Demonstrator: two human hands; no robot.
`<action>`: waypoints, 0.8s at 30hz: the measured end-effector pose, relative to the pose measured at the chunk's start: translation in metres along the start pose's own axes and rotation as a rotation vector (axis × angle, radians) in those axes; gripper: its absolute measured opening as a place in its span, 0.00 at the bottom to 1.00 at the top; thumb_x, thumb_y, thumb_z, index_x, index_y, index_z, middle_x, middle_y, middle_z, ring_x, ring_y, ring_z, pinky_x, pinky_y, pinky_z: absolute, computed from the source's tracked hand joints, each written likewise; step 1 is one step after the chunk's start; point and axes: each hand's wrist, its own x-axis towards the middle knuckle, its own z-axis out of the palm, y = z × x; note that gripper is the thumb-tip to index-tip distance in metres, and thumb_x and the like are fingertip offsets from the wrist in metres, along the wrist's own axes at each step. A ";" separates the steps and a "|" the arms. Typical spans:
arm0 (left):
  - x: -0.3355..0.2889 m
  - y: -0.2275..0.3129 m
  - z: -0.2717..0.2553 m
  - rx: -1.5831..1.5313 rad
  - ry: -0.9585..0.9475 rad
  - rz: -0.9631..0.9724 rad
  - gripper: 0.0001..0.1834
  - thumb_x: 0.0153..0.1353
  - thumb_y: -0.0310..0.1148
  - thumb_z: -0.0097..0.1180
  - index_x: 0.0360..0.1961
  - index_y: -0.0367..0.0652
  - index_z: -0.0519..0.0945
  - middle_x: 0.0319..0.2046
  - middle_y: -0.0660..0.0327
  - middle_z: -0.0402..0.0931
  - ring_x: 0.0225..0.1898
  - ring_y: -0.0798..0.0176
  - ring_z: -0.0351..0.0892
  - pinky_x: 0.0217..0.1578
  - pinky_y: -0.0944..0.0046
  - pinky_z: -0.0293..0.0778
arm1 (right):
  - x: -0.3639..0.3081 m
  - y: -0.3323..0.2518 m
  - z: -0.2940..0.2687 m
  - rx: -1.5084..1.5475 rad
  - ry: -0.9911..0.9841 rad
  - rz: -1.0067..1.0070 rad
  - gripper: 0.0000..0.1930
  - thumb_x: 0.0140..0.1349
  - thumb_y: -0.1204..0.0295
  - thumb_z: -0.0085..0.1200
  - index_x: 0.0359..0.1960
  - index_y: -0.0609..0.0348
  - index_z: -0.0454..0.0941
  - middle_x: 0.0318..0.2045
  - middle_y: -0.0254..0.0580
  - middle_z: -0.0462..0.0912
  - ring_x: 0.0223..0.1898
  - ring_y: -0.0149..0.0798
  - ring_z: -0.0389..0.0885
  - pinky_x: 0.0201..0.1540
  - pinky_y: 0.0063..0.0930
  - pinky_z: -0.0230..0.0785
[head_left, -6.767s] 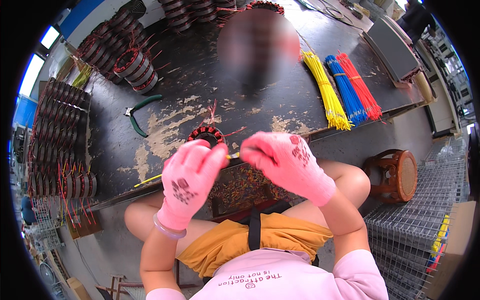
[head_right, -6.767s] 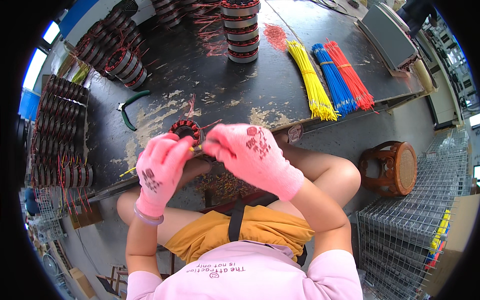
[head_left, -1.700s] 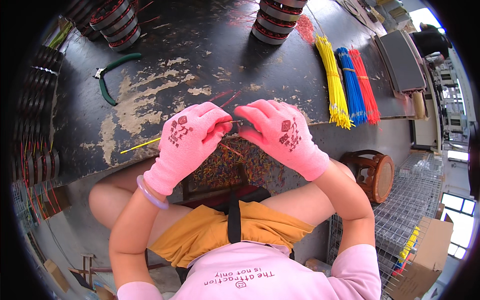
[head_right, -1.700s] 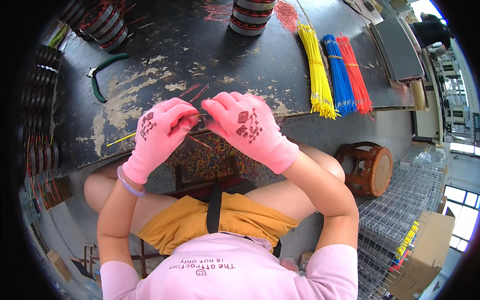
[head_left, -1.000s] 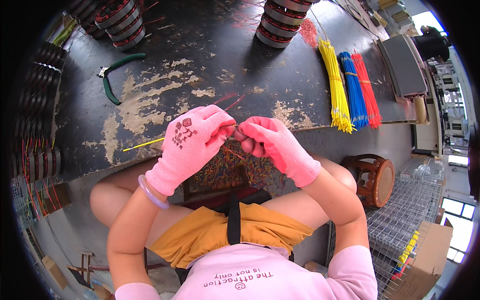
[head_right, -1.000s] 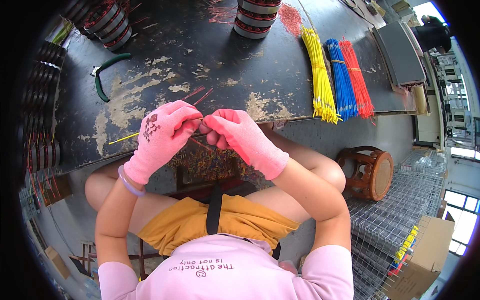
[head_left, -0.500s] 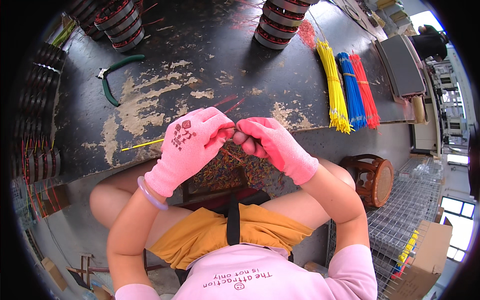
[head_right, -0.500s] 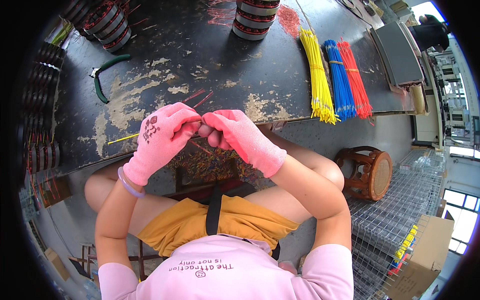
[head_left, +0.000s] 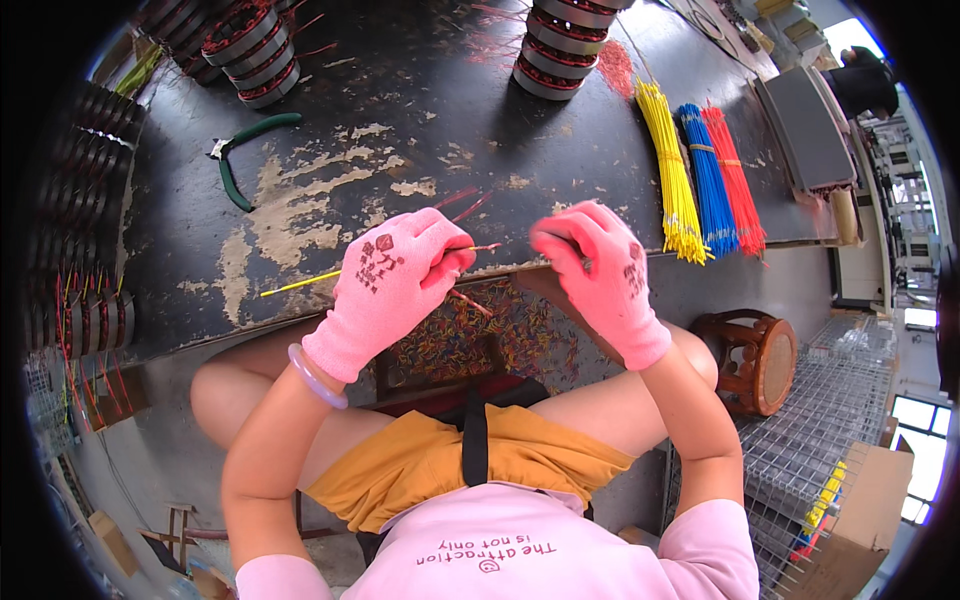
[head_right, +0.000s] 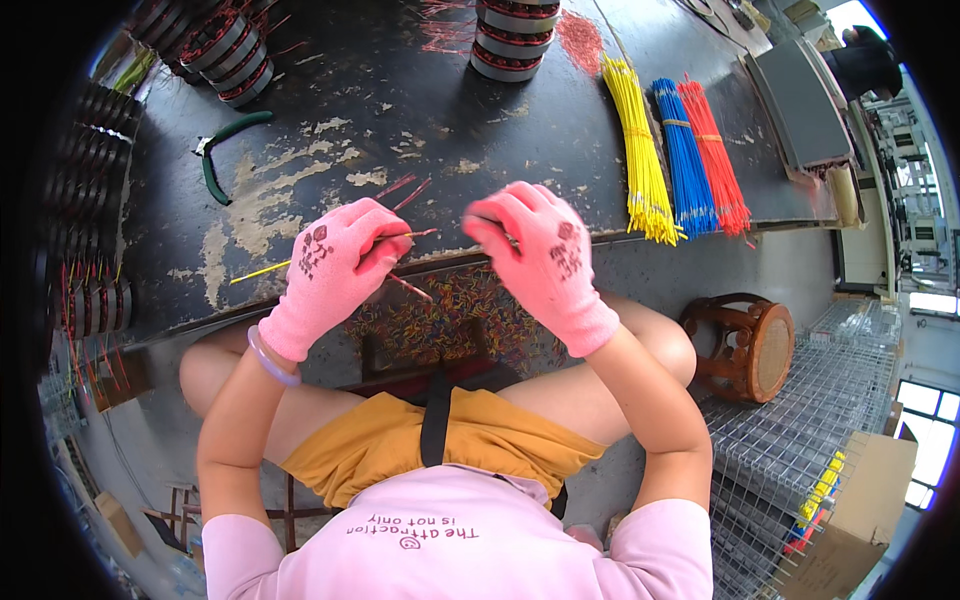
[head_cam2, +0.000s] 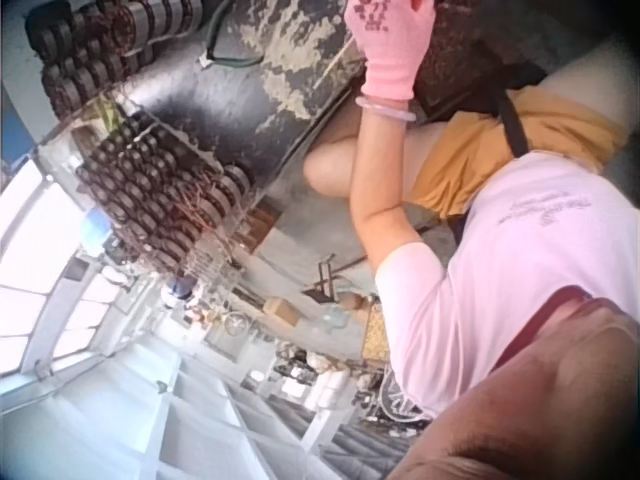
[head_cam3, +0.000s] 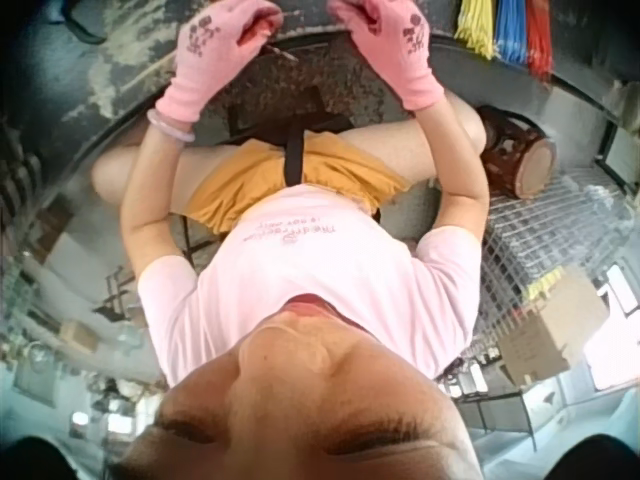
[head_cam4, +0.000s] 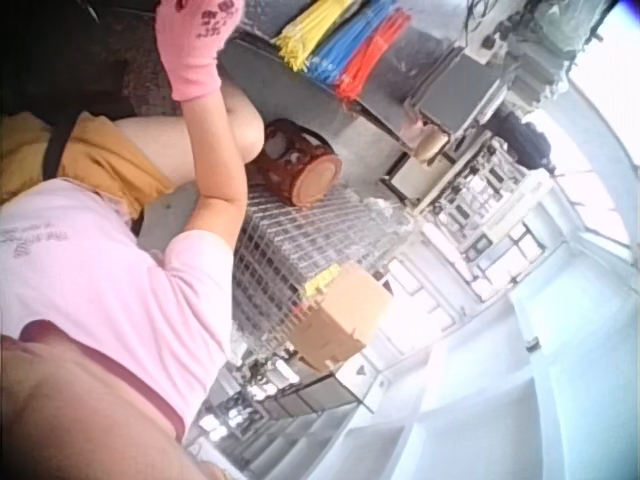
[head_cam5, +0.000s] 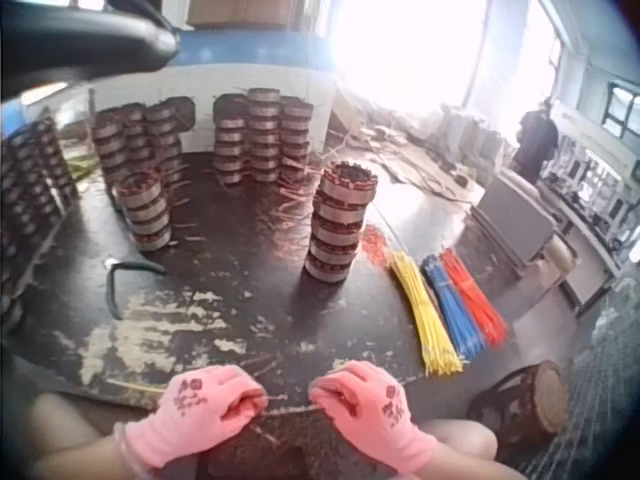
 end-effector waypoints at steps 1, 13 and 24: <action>0.000 -0.001 0.000 0.015 -0.003 0.007 0.08 0.59 0.27 0.63 0.40 0.43 0.83 0.39 0.59 0.82 0.40 0.51 0.83 0.39 0.56 0.79 | 0.003 -0.008 0.004 0.234 -0.085 0.198 0.10 0.58 0.70 0.68 0.39 0.59 0.83 0.35 0.36 0.84 0.37 0.36 0.83 0.40 0.32 0.76; 0.006 -0.004 -0.021 0.099 -0.004 0.152 0.13 0.63 0.25 0.54 0.48 0.41 0.81 0.51 0.54 0.79 0.57 0.45 0.75 0.62 0.50 0.68 | 0.019 -0.012 0.032 0.708 -0.360 0.574 0.14 0.64 0.65 0.66 0.36 0.65 0.81 0.26 0.36 0.83 0.28 0.26 0.79 0.32 0.26 0.73; 0.000 -0.004 -0.005 0.055 0.018 -0.037 0.22 0.68 0.26 0.52 0.62 0.37 0.74 0.59 0.47 0.76 0.59 0.43 0.75 0.61 0.52 0.68 | -0.071 0.104 -0.112 -0.356 0.364 0.816 0.17 0.68 0.56 0.59 0.28 0.56 0.81 0.26 0.46 0.84 0.30 0.49 0.85 0.32 0.42 0.74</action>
